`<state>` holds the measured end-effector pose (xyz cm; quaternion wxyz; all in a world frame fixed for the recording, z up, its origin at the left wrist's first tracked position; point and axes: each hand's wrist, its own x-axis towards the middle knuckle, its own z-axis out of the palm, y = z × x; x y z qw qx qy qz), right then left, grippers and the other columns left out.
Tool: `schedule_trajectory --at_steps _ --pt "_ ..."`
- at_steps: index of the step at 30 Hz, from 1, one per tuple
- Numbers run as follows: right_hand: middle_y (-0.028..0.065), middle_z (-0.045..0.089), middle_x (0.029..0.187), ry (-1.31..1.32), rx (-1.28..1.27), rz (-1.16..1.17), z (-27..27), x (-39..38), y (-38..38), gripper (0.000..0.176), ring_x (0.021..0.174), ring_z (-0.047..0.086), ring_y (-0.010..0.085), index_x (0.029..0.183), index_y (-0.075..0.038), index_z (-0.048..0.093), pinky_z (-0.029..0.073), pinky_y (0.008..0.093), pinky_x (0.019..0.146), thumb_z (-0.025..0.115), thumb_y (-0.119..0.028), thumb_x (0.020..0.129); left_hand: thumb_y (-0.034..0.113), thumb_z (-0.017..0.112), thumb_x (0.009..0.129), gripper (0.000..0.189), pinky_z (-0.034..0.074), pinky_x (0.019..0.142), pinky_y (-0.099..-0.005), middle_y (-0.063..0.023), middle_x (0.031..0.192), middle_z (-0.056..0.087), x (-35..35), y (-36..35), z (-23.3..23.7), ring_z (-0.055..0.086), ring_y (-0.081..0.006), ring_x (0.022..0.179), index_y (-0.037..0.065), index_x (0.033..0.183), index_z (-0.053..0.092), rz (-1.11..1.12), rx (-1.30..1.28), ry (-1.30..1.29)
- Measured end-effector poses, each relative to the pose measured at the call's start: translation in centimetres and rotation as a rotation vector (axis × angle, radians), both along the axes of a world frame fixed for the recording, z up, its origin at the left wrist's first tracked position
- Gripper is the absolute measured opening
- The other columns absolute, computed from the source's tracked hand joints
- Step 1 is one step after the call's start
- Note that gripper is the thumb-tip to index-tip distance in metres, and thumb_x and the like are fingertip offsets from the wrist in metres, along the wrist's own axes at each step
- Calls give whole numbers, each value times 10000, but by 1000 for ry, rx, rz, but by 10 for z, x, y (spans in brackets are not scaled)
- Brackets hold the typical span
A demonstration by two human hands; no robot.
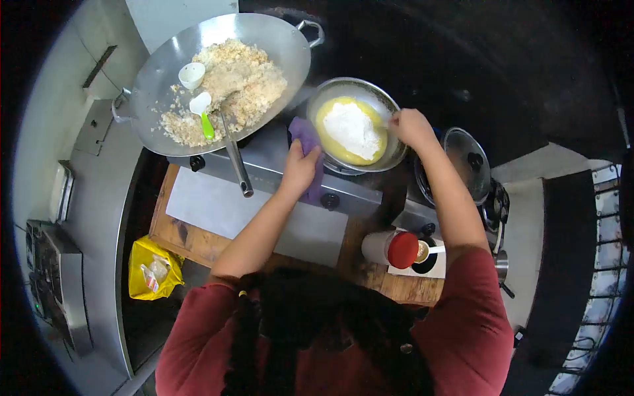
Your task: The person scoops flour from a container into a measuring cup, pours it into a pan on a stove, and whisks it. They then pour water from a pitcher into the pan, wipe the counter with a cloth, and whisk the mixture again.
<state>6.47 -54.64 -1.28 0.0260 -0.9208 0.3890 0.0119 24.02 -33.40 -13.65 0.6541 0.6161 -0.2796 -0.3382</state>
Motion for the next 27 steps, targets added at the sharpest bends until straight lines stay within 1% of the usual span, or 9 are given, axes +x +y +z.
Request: schedule_trajectory --at_steps 5,8,10,13,16,19,21,24,27 --pt "199 682 924 -308 43 32 -49 27 -15 245 882 655 370 979 -98 738 505 441 844 606 -254 843 154 591 912 346 460 893 -356 -189 1098 629 0 -4 -4 600 -261 1020 -63 1168 509 -25 -69 35" --pt "193 686 924 -123 179 153 -24 21 15 238 883 657 367 982 -108 741 504 440 851 613 -259 849 167 591 916 366 458 895 -357 -196 1117 622 6 2 2 597 -272 1031 -67 1182 500 -45 -44 79" --pt "189 689 919 55 66 115 0 9 22 232 861 662 362 987 -130 744 514 459 817 621 -270 849 172 592 916 378 455 900 -356 -201 1132 615 10 2 2 595 -279 1041 -69 1190 495 -79 -29 137" --pt "191 687 921 34 -6 -26 -16 1 1 241 871 663 362 1020 -133 734 513 464 810 618 -265 855 170 594 916 392 449 913 -354 -200 1156 605 5 2 -6 587 -281 1063 -58 1216 487 -91 17 77" --pt "197 683 927 -266 74 6 -47 13 2 269 866 662 365 1063 -131 720 509 445 808 623 -295 873 158 594 915 385 445 918 -357 -189 1148 604 5 -7 -10 584 -277 1056 -42 1227 487 -36 -7 27" --pt "194 688 932 -205 228 66 -6 14 44 266 854 678 336 1074 -122 719 522 399 789 636 -257 861 152 587 920 380 447 915 -357 -184 1140 605 7 -1 1 585 -275 1048 -32 1236 484 -56 -13 88" --pt "186 693 942 34 209 7 14 -1 53 267 873 680 327 1072 -122 722 518 393 799 648 -253 851 150 582 923 377 450 911 -355 -181 1144 605 6 4 11 588 -277 1049 -35 1236 483 -87 -26 175" --pt "183 694 952 55 309 43 28 -2 62 264 886 678 329 1071 -121 724 512 390 819 650 -242 848 162 588 921 383 456 902 -363 -181 1132 614 7 1 -2 597 -289 1043 -35 1234 487 -80 1 67" --pt "187 687 952 -213 253 122 -8 27 64 250 881 666 351 1047 -119 723 504 419 827 629 -264 866 175 593 919 380 460 892 -376 -195 1110 622 4 -6 -29 606 -301 1022 -38 1218 494 -33 15 11"
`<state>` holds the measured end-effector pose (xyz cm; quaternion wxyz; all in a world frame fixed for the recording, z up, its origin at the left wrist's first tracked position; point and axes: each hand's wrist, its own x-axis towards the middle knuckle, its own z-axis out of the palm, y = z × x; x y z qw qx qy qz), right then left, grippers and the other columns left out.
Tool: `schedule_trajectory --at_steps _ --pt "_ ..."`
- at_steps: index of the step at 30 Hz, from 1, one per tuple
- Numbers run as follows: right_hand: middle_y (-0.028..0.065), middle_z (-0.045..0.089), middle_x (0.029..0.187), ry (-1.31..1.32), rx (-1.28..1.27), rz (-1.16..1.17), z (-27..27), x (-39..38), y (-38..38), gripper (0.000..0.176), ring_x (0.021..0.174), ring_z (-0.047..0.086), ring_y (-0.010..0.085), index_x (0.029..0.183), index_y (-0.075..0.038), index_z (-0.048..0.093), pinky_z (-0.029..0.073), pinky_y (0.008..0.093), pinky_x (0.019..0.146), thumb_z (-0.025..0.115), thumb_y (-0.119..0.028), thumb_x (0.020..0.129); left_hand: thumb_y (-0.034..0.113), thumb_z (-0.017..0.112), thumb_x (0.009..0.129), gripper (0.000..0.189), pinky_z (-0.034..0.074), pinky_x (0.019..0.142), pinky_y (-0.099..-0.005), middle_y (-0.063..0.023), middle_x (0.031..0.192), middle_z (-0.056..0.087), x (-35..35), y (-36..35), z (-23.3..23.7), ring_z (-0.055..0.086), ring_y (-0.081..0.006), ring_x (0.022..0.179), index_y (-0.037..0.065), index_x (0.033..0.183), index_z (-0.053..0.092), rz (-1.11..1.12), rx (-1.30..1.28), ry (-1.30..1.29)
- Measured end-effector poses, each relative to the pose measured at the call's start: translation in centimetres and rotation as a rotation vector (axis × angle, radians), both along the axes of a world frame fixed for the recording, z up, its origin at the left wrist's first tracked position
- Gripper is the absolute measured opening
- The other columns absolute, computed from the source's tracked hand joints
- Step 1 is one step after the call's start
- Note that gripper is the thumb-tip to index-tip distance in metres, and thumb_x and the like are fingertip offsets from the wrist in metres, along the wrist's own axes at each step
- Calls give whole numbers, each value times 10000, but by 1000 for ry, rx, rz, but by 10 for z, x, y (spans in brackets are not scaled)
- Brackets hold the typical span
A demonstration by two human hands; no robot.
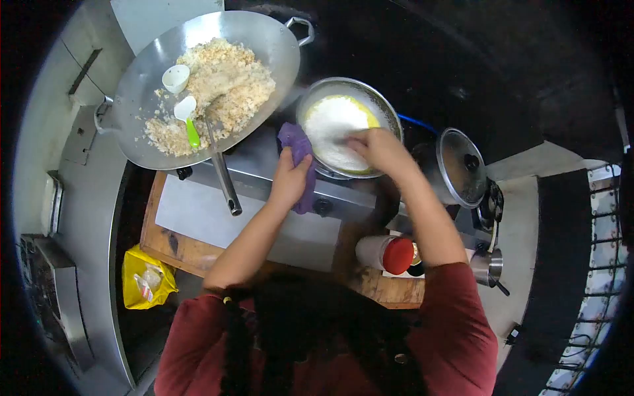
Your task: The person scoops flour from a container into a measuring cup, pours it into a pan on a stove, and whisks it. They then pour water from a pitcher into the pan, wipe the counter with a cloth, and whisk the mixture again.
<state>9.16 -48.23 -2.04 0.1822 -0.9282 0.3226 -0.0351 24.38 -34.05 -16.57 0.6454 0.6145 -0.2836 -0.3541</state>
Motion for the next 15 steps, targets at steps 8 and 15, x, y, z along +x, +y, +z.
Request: schedule_trajectory --at_steps 8,15 --pt "203 688 920 225 -266 -253 -32 -13 -60 286 844 669 361 1070 -85 708 517 460 777 599 -276 888 183 595 914 381 451 907 -373 -191 1115 629 5 25 24 605 -301 1036 -31 1215 500 -8 -15 40" --pt "232 677 950 0 -194 -67 -22 19 6 281 879 663 389 1049 -95 722 506 465 844 585 -268 875 188 589 925 363 479 852 -361 -165 1069 644 5 23 23 616 -263 981 -6 1221 507 -19 41 146"
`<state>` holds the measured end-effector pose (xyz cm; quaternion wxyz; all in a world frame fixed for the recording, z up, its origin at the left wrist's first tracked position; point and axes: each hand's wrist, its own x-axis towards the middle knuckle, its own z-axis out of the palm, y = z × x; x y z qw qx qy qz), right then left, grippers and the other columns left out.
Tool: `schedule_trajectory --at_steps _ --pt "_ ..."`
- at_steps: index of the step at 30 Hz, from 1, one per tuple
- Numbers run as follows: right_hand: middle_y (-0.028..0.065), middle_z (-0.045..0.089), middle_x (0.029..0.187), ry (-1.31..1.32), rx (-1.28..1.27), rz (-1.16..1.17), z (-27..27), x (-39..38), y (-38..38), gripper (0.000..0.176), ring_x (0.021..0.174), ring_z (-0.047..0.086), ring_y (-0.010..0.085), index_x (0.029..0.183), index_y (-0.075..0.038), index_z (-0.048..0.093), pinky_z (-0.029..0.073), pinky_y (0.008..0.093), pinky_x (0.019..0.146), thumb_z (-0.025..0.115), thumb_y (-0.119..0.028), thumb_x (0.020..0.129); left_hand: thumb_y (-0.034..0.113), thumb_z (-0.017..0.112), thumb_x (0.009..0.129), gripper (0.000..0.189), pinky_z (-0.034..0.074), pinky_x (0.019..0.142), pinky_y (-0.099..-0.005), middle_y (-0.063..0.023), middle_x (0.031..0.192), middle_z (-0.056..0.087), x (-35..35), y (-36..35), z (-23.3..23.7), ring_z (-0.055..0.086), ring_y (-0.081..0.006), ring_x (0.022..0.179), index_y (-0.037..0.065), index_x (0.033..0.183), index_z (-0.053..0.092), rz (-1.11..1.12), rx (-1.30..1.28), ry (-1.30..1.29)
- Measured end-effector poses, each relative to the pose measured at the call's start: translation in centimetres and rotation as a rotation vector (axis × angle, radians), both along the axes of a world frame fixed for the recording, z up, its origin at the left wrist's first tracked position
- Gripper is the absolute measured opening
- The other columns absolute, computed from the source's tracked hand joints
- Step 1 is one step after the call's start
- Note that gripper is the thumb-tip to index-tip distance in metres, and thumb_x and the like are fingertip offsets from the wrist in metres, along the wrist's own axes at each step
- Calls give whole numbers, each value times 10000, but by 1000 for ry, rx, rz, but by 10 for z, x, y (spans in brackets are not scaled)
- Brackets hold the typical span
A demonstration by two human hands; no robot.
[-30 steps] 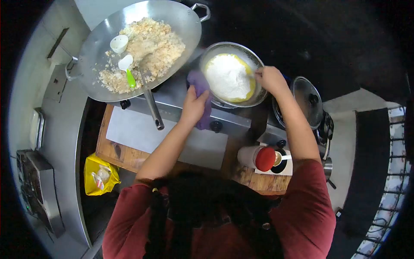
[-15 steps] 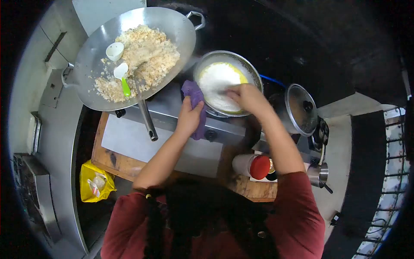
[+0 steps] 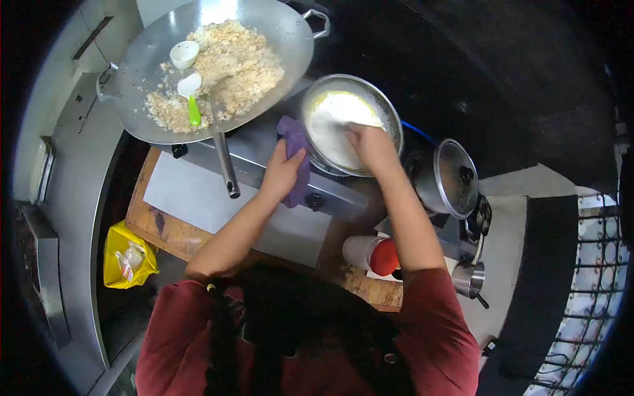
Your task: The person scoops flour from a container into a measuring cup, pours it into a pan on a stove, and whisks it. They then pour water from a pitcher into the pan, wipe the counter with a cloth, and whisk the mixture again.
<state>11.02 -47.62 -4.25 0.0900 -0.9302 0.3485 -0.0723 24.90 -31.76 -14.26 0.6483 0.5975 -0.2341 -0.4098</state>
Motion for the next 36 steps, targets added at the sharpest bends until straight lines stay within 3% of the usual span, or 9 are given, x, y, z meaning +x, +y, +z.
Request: schedule_trajectory --at_steps 4,5,8,11,15,22,25,30,36 --pt "225 681 908 275 -192 -181 -15 -22 -47 278 857 673 377 1031 -63 718 523 454 813 557 -240 890 188 593 928 352 483 831 -359 -145 1040 648 -1 -3 -4 616 -254 958 1 1215 510 18 -13 -15" --pt "217 683 920 294 -15 -317 -1 -26 -45 268 872 678 354 1001 -59 724 521 441 832 547 -227 890 188 593 928 352 483 831 -359 -145 1040 648 2 -2 -3 616 -254 958 1 1215 510 35 -13 -17" --pt "225 671 982 224 175 -71 31 -27 -8 281 925 662 361 988 -68 725 503 442 866 536 -256 897 188 592 930 359 481 838 -361 -148 1051 644 4 -1 -3 615 -256 958 -11 1216 505 13 -25 -94" --pt "225 666 934 13 -18 -102 -2 -10 -11 261 885 651 388 1031 -85 717 509 432 813 590 -251 876 179 593 928 372 476 854 -364 -156 1061 641 -3 -5 -1 614 -264 965 -19 1228 499 -2 -11 -84" --pt "223 670 907 297 100 -181 20 -28 -21 266 871 654 376 1024 -77 717 509 448 803 594 -254 869 184 588 932 363 475 853 -356 -157 1058 640 -4 -1 16 614 -255 968 -13 1224 502 18 -67 -57" --pt "225 670 924 142 -84 -200 -19 -20 -35 267 868 652 398 1024 -53 714 506 464 823 588 -232 871 192 592 928 348 464 871 -343 -152 1079 633 0 -4 -4 606 -241 999 0 1209 517 -1 -17 -9" --pt "232 671 953 224 161 -218 15 -37 -18 302 900 653 396 965 -47 718 503 468 842 519 -261 890 193 590 927 330 465 870 -344 -149 1081 630 2 5 4 606 -242 997 -3 1185 526 26 -59 -54" --pt "240 663 1004 58 78 -115 2 -1 11 326 921 650 394 1066 -62 695 493 463 863 500 -271 911 156 590 922 315 473 843 -351 -134 1053 632 -1 -3 4 605 -227 952 -12 1179 518 35 -46 -79" --pt "244 670 977 235 122 -177 21 -7 3 303 918 656 385 953 -75 737 494 469 868 497 -254 909 166 589 923 336 473 844 -348 -142 1053 631 1 2 10 604 -229 953 -12 1196 508 34 -63 -69"
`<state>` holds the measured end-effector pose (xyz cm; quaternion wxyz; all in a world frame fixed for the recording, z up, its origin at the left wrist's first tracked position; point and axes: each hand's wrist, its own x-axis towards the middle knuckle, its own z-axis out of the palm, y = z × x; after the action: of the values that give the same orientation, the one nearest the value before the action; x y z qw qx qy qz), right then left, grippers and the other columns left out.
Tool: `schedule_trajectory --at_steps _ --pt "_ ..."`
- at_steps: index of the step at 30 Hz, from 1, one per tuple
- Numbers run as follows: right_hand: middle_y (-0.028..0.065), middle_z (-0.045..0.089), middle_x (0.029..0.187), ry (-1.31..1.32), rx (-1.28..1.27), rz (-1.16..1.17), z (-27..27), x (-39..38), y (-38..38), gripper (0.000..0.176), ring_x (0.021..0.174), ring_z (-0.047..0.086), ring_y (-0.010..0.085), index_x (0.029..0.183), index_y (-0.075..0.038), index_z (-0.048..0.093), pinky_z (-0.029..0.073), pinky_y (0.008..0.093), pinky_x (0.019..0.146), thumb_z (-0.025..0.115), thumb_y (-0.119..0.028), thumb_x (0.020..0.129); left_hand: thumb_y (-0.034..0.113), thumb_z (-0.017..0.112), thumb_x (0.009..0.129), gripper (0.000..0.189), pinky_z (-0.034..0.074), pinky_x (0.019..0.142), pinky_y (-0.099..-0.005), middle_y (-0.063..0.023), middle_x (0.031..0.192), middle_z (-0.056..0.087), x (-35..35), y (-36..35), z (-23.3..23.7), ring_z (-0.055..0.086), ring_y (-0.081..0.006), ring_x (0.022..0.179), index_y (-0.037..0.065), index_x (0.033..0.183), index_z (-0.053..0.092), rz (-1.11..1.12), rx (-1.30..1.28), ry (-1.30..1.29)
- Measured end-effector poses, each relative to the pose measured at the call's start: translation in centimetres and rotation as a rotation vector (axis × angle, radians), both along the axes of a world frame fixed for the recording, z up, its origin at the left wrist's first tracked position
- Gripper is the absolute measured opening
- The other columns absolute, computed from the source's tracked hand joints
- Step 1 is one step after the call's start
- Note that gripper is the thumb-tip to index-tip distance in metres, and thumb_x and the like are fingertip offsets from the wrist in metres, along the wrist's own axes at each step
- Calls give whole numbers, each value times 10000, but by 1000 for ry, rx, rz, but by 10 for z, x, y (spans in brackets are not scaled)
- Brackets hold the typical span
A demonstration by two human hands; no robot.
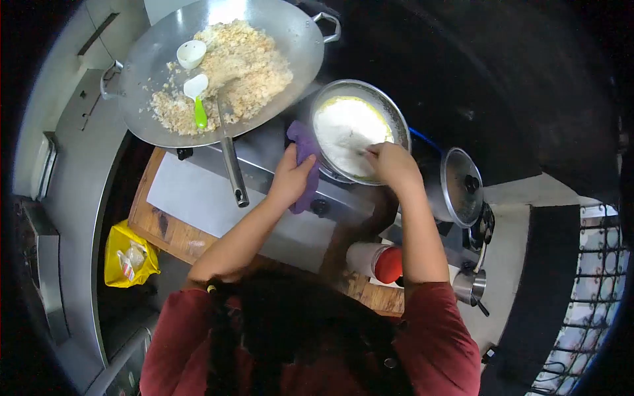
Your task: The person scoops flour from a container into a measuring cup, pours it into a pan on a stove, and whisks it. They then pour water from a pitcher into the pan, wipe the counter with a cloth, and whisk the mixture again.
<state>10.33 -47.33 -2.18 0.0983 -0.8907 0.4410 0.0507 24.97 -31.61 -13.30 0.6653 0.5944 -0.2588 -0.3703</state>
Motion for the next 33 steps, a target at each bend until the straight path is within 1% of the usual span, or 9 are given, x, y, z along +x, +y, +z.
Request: schedule_trajectory --at_steps 4,9,11,16,21,23,27,29,33 --pt "233 670 900 -167 -191 180 -17 38 -8 276 861 657 387 922 -57 708 497 502 796 496 -232 899 175 597 922 332 471 848 -341 -140 1047 630 -5 -3 10 602 -231 947 -14 1179 507 25 83 -69" --pt "182 689 951 60 -292 -51 -52 -3 -115 285 896 664 363 1046 -139 708 524 481 809 534 -302 890 190 599 925 382 466 872 -344 -163 1098 624 -1 -8 -10 600 -252 984 -27 1221 492 -63 15 -11" --pt "216 684 979 159 -252 -24 -10 -24 -88 331 919 669 374 953 -43 721 527 475 809 483 -265 892 190 599 926 387 466 876 -343 -165 1108 624 2 -6 -10 600 -259 990 -30 1225 490 -29 1 -58" --pt "199 683 961 224 59 72 28 -59 -32 258 910 664 362 945 -83 737 516 458 834 618 -288 843 188 591 930 330 462 859 -349 -169 1048 630 -1 -11 -19 604 -259 958 -39 1153 503 3 26 -79" --pt "197 683 969 -92 59 70 -12 -22 -18 322 932 658 368 1013 -103 726 506 463 849 559 -348 886 193 586 931 329 455 867 -356 -188 1053 628 -2 -3 -3 602 -265 960 -36 1154 508 -39 41 -40" --pt "187 688 983 -101 -153 -32 -30 -20 -40 324 932 656 376 1019 -102 723 505 468 848 551 -344 892 197 584 932 329 454 869 -358 -188 1052 629 -2 4 4 602 -267 959 -34 1154 510 -29 26 -44" --pt "171 693 997 128 -152 -107 -5 -44 -45 336 926 663 361 1031 -104 723 508 462 848 565 -363 888 182 580 936 315 453 865 -349 -169 1042 626 4 18 10 596 -250 958 -26 1163 514 72 50 -261" --pt "197 685 956 229 101 33 30 -44 -16 327 915 659 354 1077 -108 711 507 435 820 593 -332 870 166 576 939 306 455 857 -342 -154 1028 625 4 23 10 593 -234 948 -21 1173 516 88 97 -278" --pt "186 687 971 4 112 97 8 -12 6 336 932 659 358 1052 -112 722 504 445 850 579 -363 880 101 552 950 270 457 845 -320 -101 1038 591 -12 34 11 559 -187 948 -5 1193 501 121 -49 39"
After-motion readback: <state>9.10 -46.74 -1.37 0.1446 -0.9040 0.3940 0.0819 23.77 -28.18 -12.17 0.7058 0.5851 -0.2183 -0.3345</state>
